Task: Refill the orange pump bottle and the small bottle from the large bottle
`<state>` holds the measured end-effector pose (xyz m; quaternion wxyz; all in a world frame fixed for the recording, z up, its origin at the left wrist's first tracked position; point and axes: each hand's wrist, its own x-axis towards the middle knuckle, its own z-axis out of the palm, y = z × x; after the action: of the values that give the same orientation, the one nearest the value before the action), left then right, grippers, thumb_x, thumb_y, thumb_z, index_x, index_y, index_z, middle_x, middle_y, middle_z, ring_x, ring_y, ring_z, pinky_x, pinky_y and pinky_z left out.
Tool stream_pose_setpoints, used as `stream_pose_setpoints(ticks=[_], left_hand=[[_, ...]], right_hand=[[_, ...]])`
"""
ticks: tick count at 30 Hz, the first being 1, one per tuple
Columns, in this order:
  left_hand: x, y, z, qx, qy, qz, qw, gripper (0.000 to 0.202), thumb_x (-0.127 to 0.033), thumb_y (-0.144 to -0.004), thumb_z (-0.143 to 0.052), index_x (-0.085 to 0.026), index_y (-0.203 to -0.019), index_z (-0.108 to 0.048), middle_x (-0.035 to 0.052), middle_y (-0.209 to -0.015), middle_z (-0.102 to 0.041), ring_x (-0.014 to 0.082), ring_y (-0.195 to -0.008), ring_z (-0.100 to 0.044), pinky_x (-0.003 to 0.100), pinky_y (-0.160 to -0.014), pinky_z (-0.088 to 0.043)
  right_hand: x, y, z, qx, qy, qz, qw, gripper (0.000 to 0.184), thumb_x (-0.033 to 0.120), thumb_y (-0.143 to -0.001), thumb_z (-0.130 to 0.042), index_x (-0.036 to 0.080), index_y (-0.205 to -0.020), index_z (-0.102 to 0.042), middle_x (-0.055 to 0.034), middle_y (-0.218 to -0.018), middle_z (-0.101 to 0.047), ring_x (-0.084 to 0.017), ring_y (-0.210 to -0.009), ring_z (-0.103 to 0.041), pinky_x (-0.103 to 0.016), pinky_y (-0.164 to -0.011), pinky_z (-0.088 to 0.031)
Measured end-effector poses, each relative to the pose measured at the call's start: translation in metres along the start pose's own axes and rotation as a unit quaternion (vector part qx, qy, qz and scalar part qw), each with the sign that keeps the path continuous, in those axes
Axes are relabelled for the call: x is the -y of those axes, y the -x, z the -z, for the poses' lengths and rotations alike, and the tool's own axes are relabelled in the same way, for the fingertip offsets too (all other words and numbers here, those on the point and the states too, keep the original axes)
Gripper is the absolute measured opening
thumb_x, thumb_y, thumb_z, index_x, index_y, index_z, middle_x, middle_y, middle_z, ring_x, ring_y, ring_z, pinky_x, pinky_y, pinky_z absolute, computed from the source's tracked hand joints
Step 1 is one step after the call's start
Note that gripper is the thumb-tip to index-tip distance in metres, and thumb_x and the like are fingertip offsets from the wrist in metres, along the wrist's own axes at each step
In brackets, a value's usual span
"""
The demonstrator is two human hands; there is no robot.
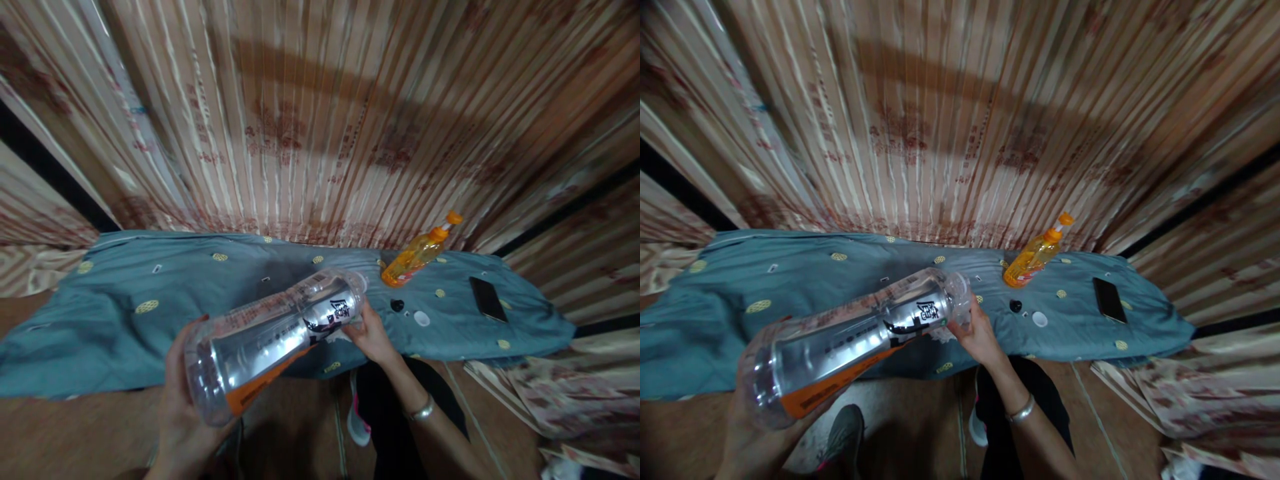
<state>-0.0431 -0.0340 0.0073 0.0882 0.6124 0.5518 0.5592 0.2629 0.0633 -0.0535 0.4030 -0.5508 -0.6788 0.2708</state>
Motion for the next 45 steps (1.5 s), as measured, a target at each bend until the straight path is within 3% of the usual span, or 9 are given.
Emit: stream_pose_setpoints(ticks=[10,13,19,25,30,33,36,39,45], left_hand=[[-0.015,0.006,-0.004,0.025,0.033,0.094,0.995,0.094,-0.024,-0.061,-0.087,-0.036,-0.144,-0.044,0.0027,-0.127,-0.067,0.0311,-0.102,-0.074,0.041,-0.081,-0.066],[-0.026,0.006,-0.009,-0.019,0.086,0.144,0.986,0.085,-0.029,-0.067,-0.084,-0.034,-0.143,-0.046,0.0025,-0.125,-0.068,0.0302,-0.104,-0.073,0.040,-0.085,-0.065],[-0.027,0.009,-0.007,0.001,0.097,0.154,0.983,0.100,-0.020,-0.051,-0.093,-0.028,-0.138,-0.045,0.0068,-0.127,-0.067,0.0297,-0.107,-0.072,0.040,-0.087,-0.063],[-0.023,0.016,-0.012,-0.008,0.111,0.167,0.980,0.106,-0.023,-0.050,-0.094,-0.032,-0.141,-0.040,0.0051,-0.126,-0.065,0.0298,-0.110,-0.070,0.046,-0.093,-0.061],[-0.034,0.016,-0.018,-0.034,0.144,0.194,0.970,0.089,-0.029,-0.048,-0.093,-0.026,-0.125,-0.049,0.0090,-0.127,-0.063,0.0319,-0.118,-0.066,0.049,-0.099,-0.057],[-0.039,0.013,-0.019,-0.034,0.161,0.213,0.963,0.091,-0.031,-0.044,-0.093,-0.023,-0.123,-0.049,0.0107,-0.124,-0.063,0.0333,-0.116,-0.067,0.050,-0.096,-0.058],[-0.041,0.010,-0.020,-0.035,0.169,0.229,0.958,0.094,-0.032,-0.041,-0.094,-0.020,-0.122,-0.048,0.0131,-0.124,-0.064,0.0367,-0.122,-0.064,0.054,-0.104,-0.052],[-0.041,0.010,-0.020,-0.032,0.177,0.240,0.954,0.096,-0.033,-0.043,-0.094,-0.017,-0.125,-0.047,0.0162,-0.129,-0.062,0.0383,-0.129,-0.059,0.056,-0.112,-0.045],[-0.039,0.013,-0.023,-0.040,0.208,0.233,0.949,0.104,-0.032,-0.044,-0.096,-0.015,-0.134,-0.047,0.0182,-0.134,-0.060,0.0382,-0.130,-0.058,0.054,-0.111,-0.047]], right_hand=[[0.001,-0.002,-0.001,-0.002,-0.004,-0.002,1.000,0.057,0.034,-0.078,-0.068,0.021,-0.131,-0.055,-0.0090,-0.113,-0.076,-0.029,-0.100,-0.073,-0.043,-0.090,-0.058],[0.000,-0.003,-0.002,-0.001,-0.006,0.006,1.000,0.061,0.034,-0.078,-0.068,0.022,-0.136,-0.053,-0.0093,-0.115,-0.076,-0.029,-0.101,-0.073,-0.043,-0.089,-0.059],[-0.001,-0.003,-0.003,0.007,-0.013,0.010,1.000,0.064,0.033,-0.079,-0.069,0.021,-0.139,-0.051,-0.0100,-0.117,-0.076,-0.029,-0.102,-0.074,-0.042,-0.090,-0.058],[-0.003,-0.005,-0.004,0.010,-0.018,-0.003,1.000,0.065,0.041,-0.079,-0.069,0.019,-0.138,-0.052,-0.0106,-0.110,-0.078,-0.030,-0.097,-0.075,-0.041,-0.083,-0.059],[-0.005,-0.005,-0.004,-0.005,-0.017,0.008,1.000,0.066,0.050,-0.078,-0.069,0.017,-0.133,-0.054,-0.0143,-0.110,-0.078,-0.033,-0.096,-0.074,-0.044,-0.082,-0.058],[-0.005,-0.006,-0.005,-0.002,-0.016,-0.001,1.000,0.064,0.051,-0.077,-0.071,0.017,-0.130,-0.055,-0.0122,-0.101,-0.079,-0.031,-0.088,-0.075,-0.042,-0.077,-0.058],[-0.004,-0.005,-0.005,0.000,-0.025,0.004,1.000,0.059,0.048,-0.079,-0.071,0.018,-0.128,-0.056,-0.0099,-0.100,-0.079,-0.029,-0.087,-0.075,-0.040,-0.077,-0.058],[-0.003,-0.005,-0.005,0.003,-0.043,0.013,0.999,0.055,0.047,-0.081,-0.070,0.020,-0.126,-0.056,-0.0091,-0.103,-0.079,-0.028,-0.091,-0.075,-0.039,-0.079,-0.058],[-0.005,-0.006,-0.005,0.011,-0.041,-0.001,0.999,0.058,0.049,-0.078,-0.071,0.019,-0.126,-0.055,-0.0111,-0.099,-0.079,-0.030,-0.088,-0.075,-0.040,-0.077,-0.058]])
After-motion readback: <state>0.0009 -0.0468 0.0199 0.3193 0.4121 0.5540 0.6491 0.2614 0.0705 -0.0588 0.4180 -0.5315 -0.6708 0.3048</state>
